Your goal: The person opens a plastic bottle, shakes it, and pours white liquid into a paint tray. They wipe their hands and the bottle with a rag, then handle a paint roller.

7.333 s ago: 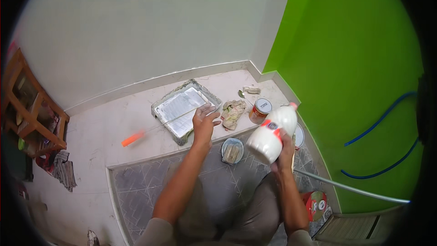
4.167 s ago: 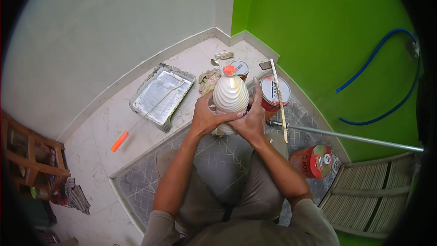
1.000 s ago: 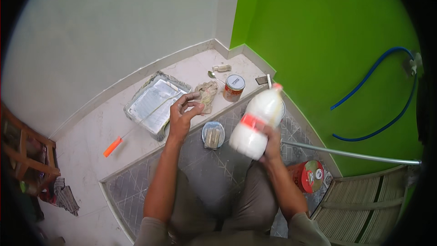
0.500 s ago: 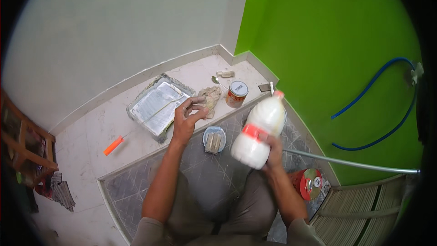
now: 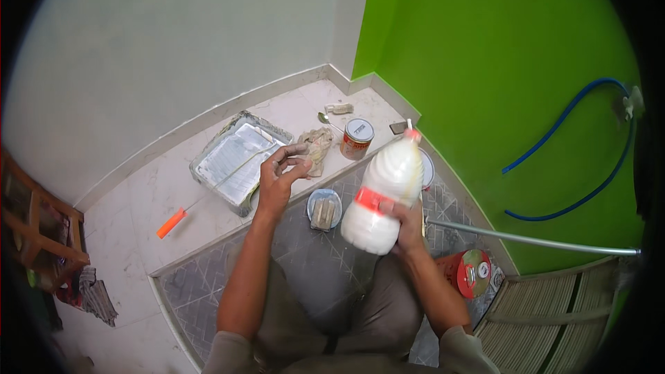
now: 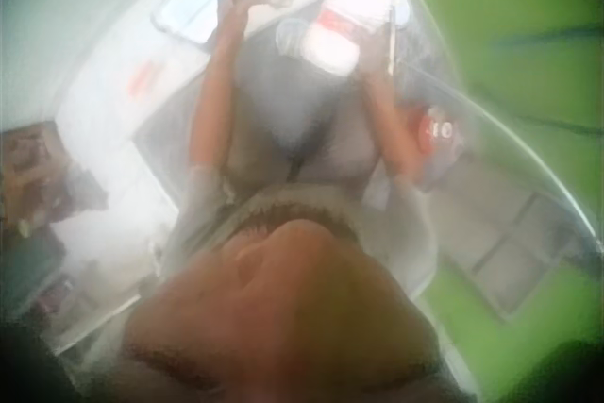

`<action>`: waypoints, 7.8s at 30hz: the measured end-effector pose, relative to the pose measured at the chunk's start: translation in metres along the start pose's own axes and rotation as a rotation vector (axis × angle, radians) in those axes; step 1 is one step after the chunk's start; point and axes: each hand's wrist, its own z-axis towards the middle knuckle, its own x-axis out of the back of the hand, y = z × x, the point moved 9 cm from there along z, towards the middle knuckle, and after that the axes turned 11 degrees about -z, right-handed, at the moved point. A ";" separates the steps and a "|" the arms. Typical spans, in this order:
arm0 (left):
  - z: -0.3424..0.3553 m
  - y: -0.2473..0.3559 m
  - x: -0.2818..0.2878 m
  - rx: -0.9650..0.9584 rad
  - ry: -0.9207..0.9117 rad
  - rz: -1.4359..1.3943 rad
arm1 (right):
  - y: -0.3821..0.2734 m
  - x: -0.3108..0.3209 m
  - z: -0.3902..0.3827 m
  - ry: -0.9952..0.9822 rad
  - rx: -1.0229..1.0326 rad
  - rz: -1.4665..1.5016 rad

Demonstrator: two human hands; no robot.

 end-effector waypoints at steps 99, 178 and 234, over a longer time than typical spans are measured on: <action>0.003 -0.006 0.005 0.024 0.071 -0.002 | 0.021 -0.014 0.015 0.074 -0.085 0.190; 0.001 0.015 -0.006 -0.099 0.052 -0.001 | 0.008 -0.059 0.039 -0.267 0.193 -0.564; -0.040 0.078 -0.089 -0.651 -0.241 0.933 | 0.040 -0.029 0.015 -0.319 0.361 -0.990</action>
